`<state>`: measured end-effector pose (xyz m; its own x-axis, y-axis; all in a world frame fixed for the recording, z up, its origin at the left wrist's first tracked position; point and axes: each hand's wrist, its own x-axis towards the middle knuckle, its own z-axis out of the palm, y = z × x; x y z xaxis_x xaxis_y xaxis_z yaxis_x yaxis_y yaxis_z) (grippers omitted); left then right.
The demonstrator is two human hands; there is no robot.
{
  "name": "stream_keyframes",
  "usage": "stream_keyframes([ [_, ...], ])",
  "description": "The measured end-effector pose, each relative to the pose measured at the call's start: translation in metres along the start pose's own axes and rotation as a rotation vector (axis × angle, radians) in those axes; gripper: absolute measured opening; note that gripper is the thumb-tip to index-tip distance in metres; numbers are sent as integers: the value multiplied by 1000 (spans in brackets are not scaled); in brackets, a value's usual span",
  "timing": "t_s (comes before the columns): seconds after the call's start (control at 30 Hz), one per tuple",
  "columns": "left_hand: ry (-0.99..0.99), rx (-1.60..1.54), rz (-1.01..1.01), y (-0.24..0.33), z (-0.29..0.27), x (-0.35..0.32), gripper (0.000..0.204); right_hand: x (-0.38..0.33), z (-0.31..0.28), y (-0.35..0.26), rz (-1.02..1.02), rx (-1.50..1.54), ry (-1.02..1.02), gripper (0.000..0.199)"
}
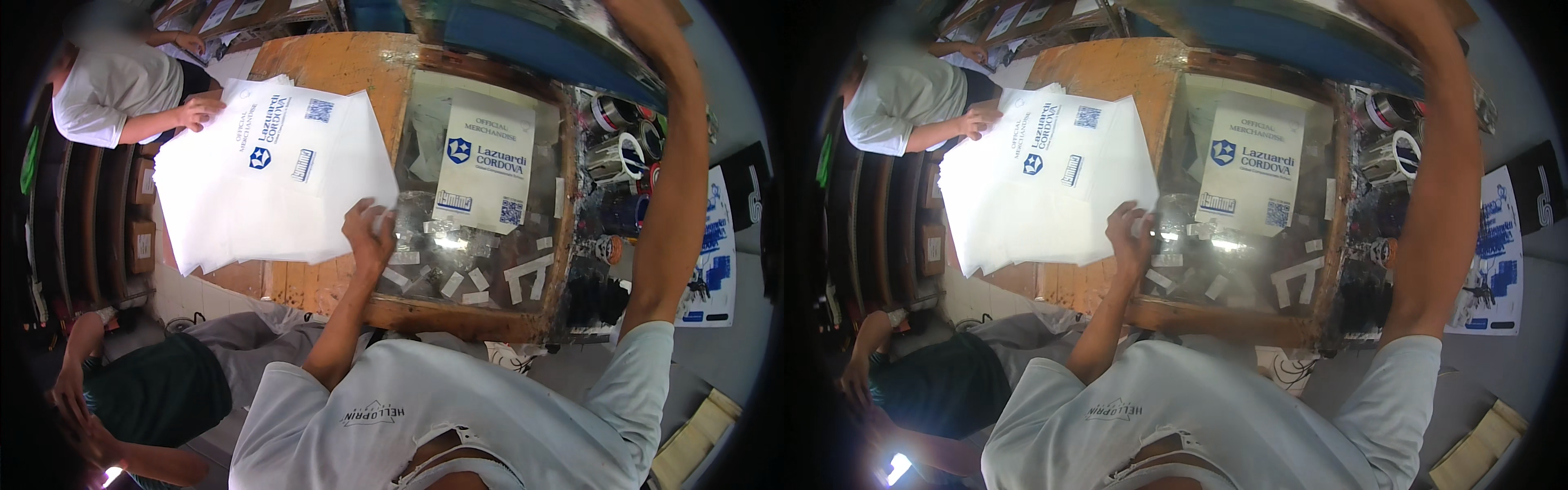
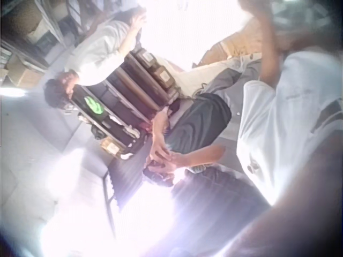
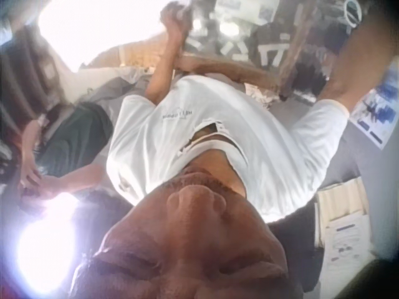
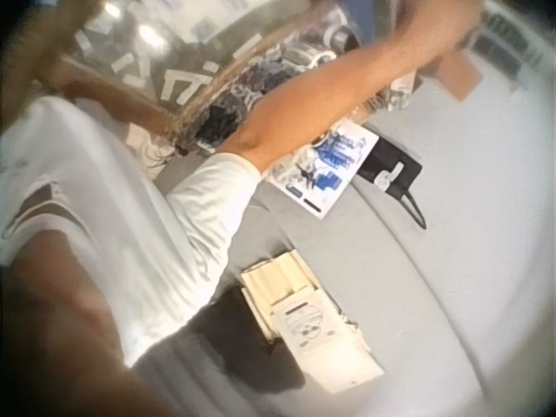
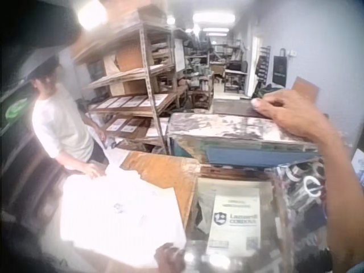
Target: The person repeatedly places white plastic bags under a screen printing frame, uses a squeegee to apply blue ink, and stacks the printed bags. The process is continuous and repetitive throughout the clip.
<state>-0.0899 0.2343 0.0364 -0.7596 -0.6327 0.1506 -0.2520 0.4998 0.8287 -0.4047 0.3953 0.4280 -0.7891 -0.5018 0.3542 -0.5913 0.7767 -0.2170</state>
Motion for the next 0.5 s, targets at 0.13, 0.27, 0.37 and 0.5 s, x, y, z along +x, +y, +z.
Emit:
stream_keyframes([
  [0.13,-144,455,55,14,40,12,51,-3,-2,-3,-33,9,0,61],
  [0.27,-163,681,49,22,95,39,71,0,-19,9,-21,13,-227,63],
  [0.37,-249,565,340,38,142,48,69,6,-30,20,-75,19,-352,63],
  [0.5,-424,500,599,68,189,46,70,4,-20,31,-113,31,-288,62],
])
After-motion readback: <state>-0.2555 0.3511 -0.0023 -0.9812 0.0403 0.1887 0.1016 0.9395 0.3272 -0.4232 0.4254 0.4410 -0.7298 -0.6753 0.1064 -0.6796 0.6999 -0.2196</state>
